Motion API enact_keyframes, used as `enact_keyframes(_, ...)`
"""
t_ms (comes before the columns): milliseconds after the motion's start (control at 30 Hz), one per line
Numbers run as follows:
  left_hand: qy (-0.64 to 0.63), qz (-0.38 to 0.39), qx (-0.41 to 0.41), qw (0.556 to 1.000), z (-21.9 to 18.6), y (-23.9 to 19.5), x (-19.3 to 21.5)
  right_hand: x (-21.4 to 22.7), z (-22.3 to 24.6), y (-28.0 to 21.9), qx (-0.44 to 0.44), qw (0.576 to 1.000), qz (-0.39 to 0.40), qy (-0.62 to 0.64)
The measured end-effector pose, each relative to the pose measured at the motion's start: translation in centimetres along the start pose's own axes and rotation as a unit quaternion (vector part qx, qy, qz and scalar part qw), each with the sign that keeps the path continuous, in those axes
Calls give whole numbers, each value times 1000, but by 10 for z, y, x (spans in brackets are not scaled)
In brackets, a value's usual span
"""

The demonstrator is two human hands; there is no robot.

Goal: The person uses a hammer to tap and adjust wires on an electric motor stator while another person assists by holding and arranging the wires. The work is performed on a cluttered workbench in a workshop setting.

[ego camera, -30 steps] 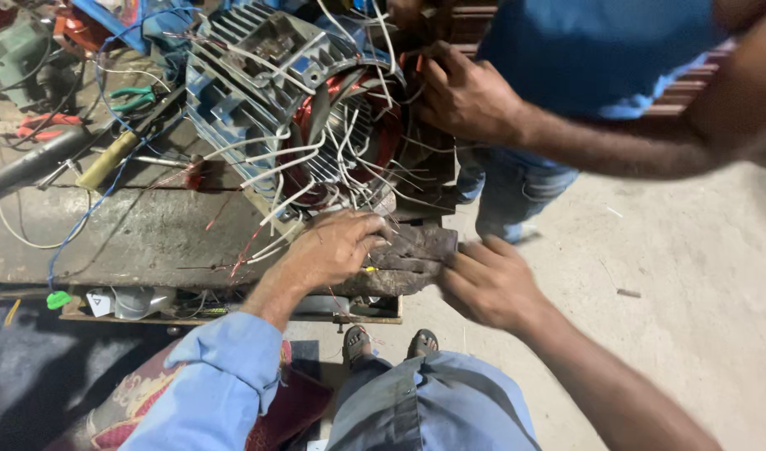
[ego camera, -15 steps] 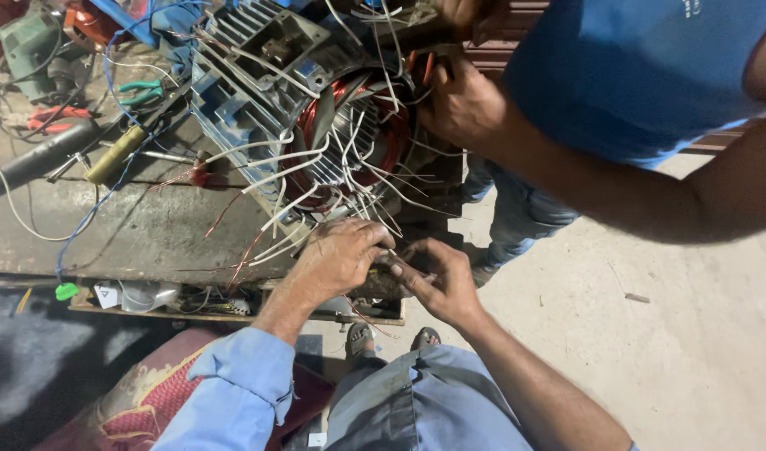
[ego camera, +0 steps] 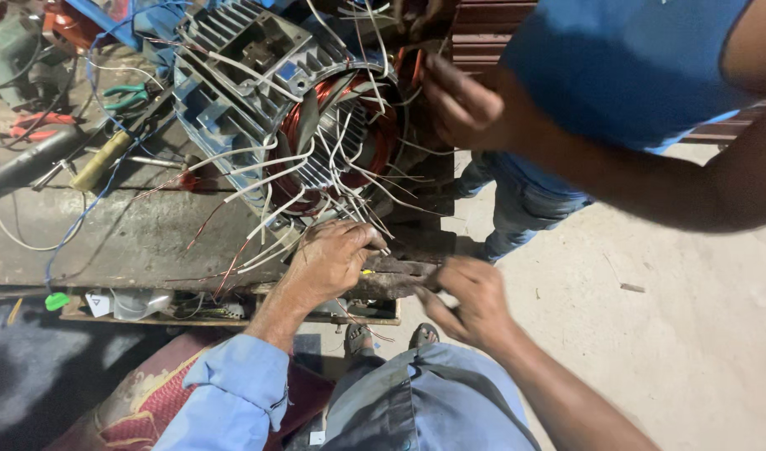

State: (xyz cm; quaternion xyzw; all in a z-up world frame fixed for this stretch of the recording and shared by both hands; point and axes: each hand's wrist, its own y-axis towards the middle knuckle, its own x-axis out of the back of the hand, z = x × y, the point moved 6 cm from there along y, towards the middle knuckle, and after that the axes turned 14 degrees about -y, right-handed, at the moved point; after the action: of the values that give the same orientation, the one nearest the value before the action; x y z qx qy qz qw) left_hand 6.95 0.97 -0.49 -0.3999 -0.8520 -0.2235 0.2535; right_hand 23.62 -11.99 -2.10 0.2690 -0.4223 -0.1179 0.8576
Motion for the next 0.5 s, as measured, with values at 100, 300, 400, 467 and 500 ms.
enact_keyframes(100, -21, -14, -50, 998, -5, 0, 3, 26, -26, -31, -180, 981, 10, 77)
enact_keyframes(300, -59, 34, 5, 998, 1, -6, 8, -16, -22, -75, -441, 814, 147, 349)
enact_keyframes(400, -83, 59, 0, 995, 3, -3, 11, -49, 0, -56, -430, 701, 155, 547)
enact_keyframes(467, -106, 63, -32, 992, 2, -6, 11, -64, 12, -40, -413, 629, 165, 637)
enact_keyframes(500, -104, 57, -35, 992, 4, -7, 11, -69, 14, -35, -427, 633, 166, 624)
